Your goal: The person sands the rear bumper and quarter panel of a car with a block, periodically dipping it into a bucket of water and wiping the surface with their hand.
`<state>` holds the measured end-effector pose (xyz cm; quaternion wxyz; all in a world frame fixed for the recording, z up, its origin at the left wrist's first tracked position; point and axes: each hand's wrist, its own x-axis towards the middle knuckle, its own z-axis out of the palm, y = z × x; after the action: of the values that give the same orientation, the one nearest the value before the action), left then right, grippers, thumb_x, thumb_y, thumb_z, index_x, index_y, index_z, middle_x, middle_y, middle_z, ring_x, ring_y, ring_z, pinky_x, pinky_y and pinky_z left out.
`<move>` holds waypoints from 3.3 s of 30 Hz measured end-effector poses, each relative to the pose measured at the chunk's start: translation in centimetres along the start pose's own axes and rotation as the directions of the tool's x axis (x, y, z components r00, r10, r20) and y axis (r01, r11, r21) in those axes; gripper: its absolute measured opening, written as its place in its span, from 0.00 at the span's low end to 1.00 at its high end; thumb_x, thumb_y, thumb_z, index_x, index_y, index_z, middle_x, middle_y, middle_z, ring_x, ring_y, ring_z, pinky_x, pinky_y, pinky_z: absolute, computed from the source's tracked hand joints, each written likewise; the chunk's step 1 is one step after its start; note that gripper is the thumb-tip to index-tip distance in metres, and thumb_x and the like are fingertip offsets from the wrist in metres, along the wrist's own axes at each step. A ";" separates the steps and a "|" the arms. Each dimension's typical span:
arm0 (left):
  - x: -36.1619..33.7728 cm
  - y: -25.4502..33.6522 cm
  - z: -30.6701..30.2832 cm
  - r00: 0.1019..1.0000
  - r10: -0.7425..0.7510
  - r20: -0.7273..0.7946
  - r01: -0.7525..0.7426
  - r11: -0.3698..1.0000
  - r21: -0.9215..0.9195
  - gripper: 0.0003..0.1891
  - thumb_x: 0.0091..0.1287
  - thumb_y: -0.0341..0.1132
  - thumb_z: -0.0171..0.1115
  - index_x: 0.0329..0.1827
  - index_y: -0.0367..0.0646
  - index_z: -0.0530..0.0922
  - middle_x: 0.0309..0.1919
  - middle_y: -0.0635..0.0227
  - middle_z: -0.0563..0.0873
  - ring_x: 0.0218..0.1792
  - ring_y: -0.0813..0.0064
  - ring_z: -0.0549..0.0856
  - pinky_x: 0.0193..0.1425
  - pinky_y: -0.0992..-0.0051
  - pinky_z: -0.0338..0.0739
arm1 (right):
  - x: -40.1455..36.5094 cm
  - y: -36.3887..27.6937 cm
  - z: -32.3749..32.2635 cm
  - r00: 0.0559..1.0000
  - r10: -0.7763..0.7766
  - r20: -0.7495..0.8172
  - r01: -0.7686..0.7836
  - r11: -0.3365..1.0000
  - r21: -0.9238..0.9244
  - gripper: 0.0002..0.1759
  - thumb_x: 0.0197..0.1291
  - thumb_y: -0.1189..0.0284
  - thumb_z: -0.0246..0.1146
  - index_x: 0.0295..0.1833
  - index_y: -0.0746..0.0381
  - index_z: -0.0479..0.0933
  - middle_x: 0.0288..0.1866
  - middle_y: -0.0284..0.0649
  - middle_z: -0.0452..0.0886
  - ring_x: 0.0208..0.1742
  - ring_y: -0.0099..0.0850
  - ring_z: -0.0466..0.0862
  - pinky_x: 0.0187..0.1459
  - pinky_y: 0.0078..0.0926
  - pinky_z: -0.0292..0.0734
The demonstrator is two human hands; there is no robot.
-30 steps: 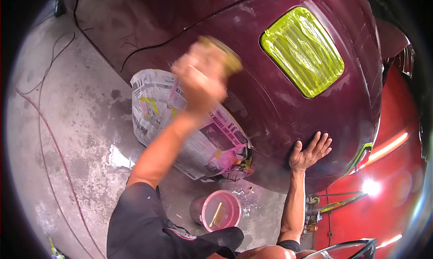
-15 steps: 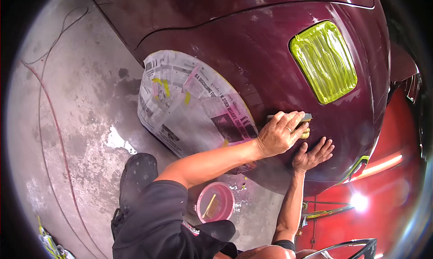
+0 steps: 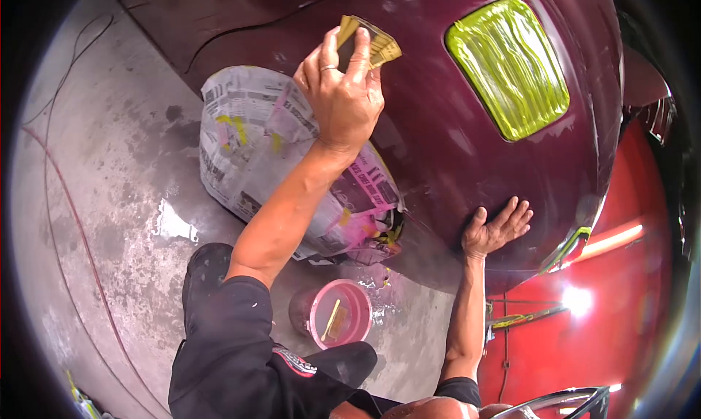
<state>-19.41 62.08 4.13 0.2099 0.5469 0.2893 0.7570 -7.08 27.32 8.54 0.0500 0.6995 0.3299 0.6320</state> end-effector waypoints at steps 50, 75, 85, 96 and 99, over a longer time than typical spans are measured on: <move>-49.4 -3.0 -21.6 -0.628 -0.340 0.700 0.393 0.638 0.662 0.19 0.73 0.44 0.69 0.43 0.34 0.78 0.33 0.65 0.85 0.28 0.76 0.83 0.30 0.71 0.78 | -42.6 -10.8 -14.2 0.352 -0.246 0.903 -0.840 0.343 0.421 0.39 0.62 0.52 0.71 0.66 0.67 0.63 0.44 0.63 0.86 0.47 0.60 0.87 0.46 0.55 0.81; -42.7 7.7 -17.6 -0.695 0.456 0.556 -0.162 0.654 -0.739 0.16 0.67 0.28 0.54 0.56 0.39 0.81 0.48 0.48 0.88 0.46 0.50 0.89 0.51 0.55 0.84 | -48.9 -8.2 -12.3 -0.115 -0.191 0.975 -0.941 0.335 -0.045 0.35 0.61 0.59 0.61 0.73 0.58 0.70 0.60 0.60 0.83 0.61 0.54 0.84 0.62 0.52 0.77; -31.1 40.6 5.2 -0.164 0.953 0.256 -0.836 0.003 -0.549 0.40 0.72 0.55 0.58 0.78 0.34 0.64 0.80 0.44 0.61 0.83 0.49 0.56 0.85 0.45 0.43 | -52.6 -10.6 -10.1 0.155 -0.116 0.981 -0.922 0.340 0.186 0.21 0.56 0.64 0.62 0.53 0.63 0.82 0.42 0.59 0.87 0.45 0.56 0.88 0.51 0.54 0.82; -35.8 31.4 1.9 -0.341 0.866 0.366 -0.786 -0.049 -0.616 0.37 0.75 0.49 0.56 0.79 0.32 0.62 0.81 0.48 0.59 0.84 0.52 0.54 0.86 0.51 0.44 | -52.5 -11.0 -10.3 0.156 -0.092 0.983 -0.935 0.307 0.177 0.19 0.59 0.62 0.61 0.47 0.65 0.85 0.40 0.59 0.87 0.45 0.57 0.88 0.52 0.53 0.82; -36.6 26.3 0.4 -0.345 0.850 0.398 -0.805 -0.049 -0.592 0.36 0.74 0.47 0.58 0.78 0.32 0.64 0.80 0.47 0.61 0.83 0.50 0.56 0.85 0.48 0.47 | -52.1 -10.2 -10.4 0.104 -0.197 0.975 -0.942 0.294 0.160 0.21 0.59 0.59 0.63 0.49 0.65 0.85 0.41 0.57 0.88 0.46 0.56 0.88 0.52 0.52 0.82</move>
<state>-7.61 19.29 -4.09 -0.3003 0.8078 -0.3336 0.3822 -19.81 4.32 -38.79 -0.3358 0.8912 0.2315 -0.1985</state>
